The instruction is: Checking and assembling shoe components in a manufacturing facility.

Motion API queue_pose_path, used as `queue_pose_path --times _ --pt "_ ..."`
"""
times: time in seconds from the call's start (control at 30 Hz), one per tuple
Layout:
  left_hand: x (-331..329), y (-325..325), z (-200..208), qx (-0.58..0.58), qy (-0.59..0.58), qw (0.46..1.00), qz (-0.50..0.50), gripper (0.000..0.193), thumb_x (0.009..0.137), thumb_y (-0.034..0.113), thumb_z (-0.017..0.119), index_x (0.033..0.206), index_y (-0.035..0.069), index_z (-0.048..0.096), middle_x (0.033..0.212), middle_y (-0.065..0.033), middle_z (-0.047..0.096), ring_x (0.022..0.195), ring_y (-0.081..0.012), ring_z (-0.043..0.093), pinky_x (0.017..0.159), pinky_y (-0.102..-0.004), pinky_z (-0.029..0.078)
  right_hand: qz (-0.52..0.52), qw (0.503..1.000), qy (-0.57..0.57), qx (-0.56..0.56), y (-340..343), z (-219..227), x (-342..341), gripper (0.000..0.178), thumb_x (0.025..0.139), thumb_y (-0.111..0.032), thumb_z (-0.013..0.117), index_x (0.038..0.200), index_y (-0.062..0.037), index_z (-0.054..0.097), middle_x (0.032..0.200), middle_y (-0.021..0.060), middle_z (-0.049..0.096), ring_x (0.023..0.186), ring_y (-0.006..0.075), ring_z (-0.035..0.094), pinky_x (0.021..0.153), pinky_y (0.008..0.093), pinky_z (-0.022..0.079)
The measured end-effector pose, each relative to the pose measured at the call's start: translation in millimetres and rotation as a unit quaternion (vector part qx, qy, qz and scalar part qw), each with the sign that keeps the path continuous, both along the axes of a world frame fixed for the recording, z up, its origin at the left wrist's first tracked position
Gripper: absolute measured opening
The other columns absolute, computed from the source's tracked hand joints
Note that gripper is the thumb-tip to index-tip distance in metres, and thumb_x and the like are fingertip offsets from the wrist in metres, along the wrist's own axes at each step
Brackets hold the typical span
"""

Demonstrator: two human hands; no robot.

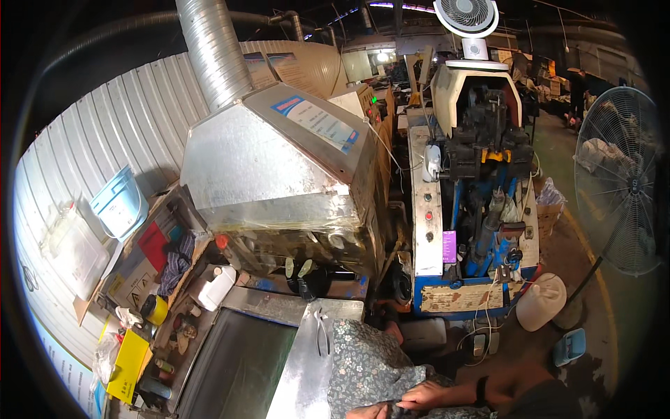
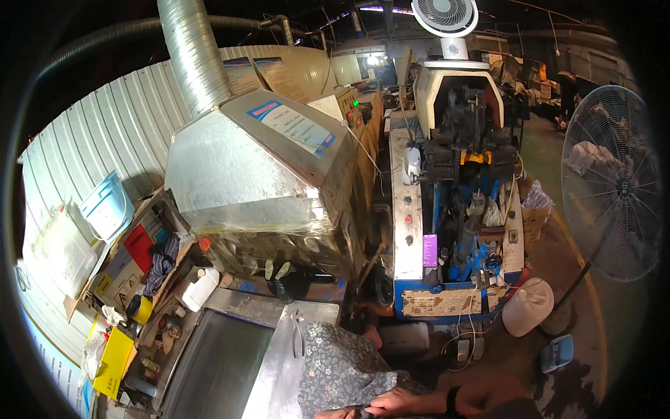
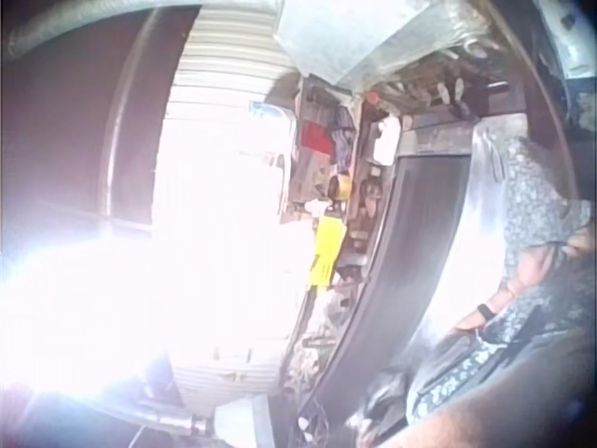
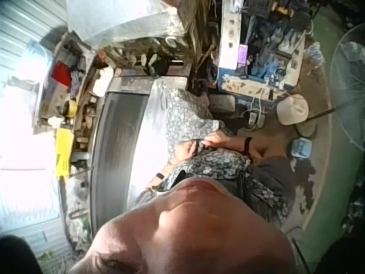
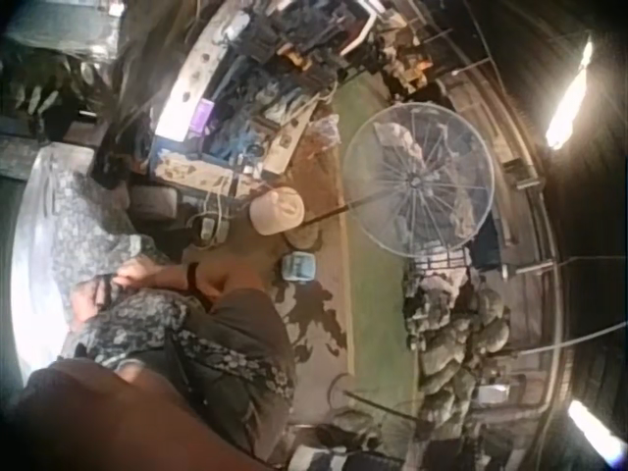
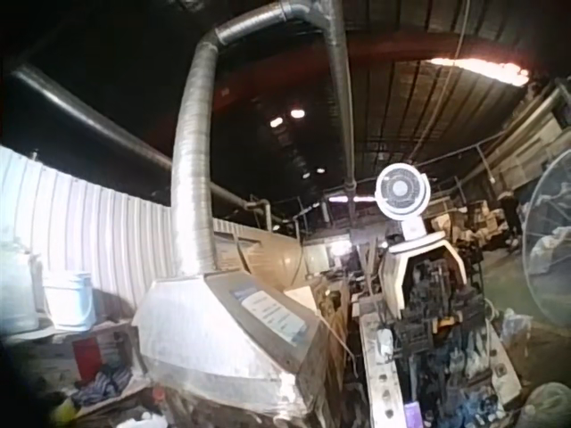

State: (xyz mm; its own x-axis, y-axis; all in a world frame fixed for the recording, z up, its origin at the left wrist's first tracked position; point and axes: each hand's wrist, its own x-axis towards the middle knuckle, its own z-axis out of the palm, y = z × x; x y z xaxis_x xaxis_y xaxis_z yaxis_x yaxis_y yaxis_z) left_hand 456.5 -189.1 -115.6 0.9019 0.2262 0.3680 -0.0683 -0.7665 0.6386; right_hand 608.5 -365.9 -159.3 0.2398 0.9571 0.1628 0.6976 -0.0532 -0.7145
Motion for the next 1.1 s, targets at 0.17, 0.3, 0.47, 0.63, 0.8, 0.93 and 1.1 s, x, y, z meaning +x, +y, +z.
queue_pose_path --times 0.17,0.3,0.47,0.63,0.8,0.93,1.1 --pt "-5 -2 -7 -0.01 0.033 0.999 0.028 0.019 0.089 0.026 0.061 0.081 0.011 0.07 0.064 -0.0148 0.062 0.057 -0.0345 0.061 0.054 -0.0434 0.049 -0.011 1.0 0.007 0.0 -2 -7 -1 0.044 0.097 -0.043 0.055 0.069 -0.0087 0.056 0.066 0.0092 0.06 0.063 0.0313 0.063 0.057 0.042 0.049" --pt "-6 0 -17 -0.008 0.006 1.0 -0.015 0.014 0.083 0.022 0.061 0.086 0.011 0.07 0.068 -0.0148 0.063 0.061 -0.0356 0.062 0.056 -0.0445 0.049 -0.002 1.0 -0.003 -0.006 -6 4 -1 0.044 0.097 -0.043 0.055 0.068 -0.0095 0.056 0.066 0.0091 0.06 0.062 0.0303 0.063 0.057 0.0413 0.05" --pt "-15 1 -27 -0.057 0.057 0.996 0.026 0.018 0.09 0.026 0.059 0.091 0.012 0.07 0.076 -0.017 0.066 0.065 -0.0358 0.063 0.059 -0.0441 0.05 0.013 0.999 -0.02 -0.047 1 -7 2 0.046 0.098 -0.044 0.053 0.068 -0.0097 0.056 0.066 0.0104 0.06 0.062 0.0312 0.063 0.056 0.0427 0.049" --pt "-32 57 0 -0.314 0.147 0.933 0.094 0.028 0.096 0.033 0.06 0.108 0.01 0.071 0.094 -0.0148 0.071 0.084 -0.0297 0.07 0.077 -0.0381 0.055 0.087 0.991 -0.008 -0.097 4 15 10 0.039 0.097 -0.036 0.057 0.07 -0.0074 0.056 0.068 0.0146 0.059 0.065 0.0361 0.062 0.058 0.0464 0.048" --pt "-133 134 12 -0.035 0.119 0.924 0.362 0.033 0.079 0.018 0.067 0.108 0.002 0.064 0.111 -0.0203 0.063 0.107 -0.0399 0.058 0.09 -0.0485 0.048 -0.001 0.999 -0.003 -0.037 13 14 8 0.031 0.089 -0.02 0.065 0.066 -0.0026 0.056 0.063 0.0186 0.056 0.057 0.0376 0.056 0.053 0.0444 0.043" --pt "-295 151 -8 0.222 0.295 0.71 0.6 0.064 0.07 0.023 0.075 0.128 0.004 0.056 0.144 -0.0234 0.043 0.138 -0.0454 0.033 0.115 -0.0569 0.023 0.049 0.997 -0.003 -0.065 14 8 14 0.031 0.089 -0.023 0.064 0.066 -0.005 0.055 0.066 0.0181 0.058 0.06 0.039 0.058 0.054 0.0479 0.045" --pt "-443 137 25 0.036 0.346 0.364 0.864 0.061 0.086 0.049 0.061 0.132 0.009 0.057 0.138 -0.0151 0.052 0.13 -0.0347 0.046 0.103 -0.0536 0.04 0.035 0.998 0.006 -0.048 13 0 12 0.031 0.088 -0.022 0.065 0.065 -0.0049 0.054 0.065 0.0179 0.057 0.058 0.039 0.057 0.053 0.0472 0.044"
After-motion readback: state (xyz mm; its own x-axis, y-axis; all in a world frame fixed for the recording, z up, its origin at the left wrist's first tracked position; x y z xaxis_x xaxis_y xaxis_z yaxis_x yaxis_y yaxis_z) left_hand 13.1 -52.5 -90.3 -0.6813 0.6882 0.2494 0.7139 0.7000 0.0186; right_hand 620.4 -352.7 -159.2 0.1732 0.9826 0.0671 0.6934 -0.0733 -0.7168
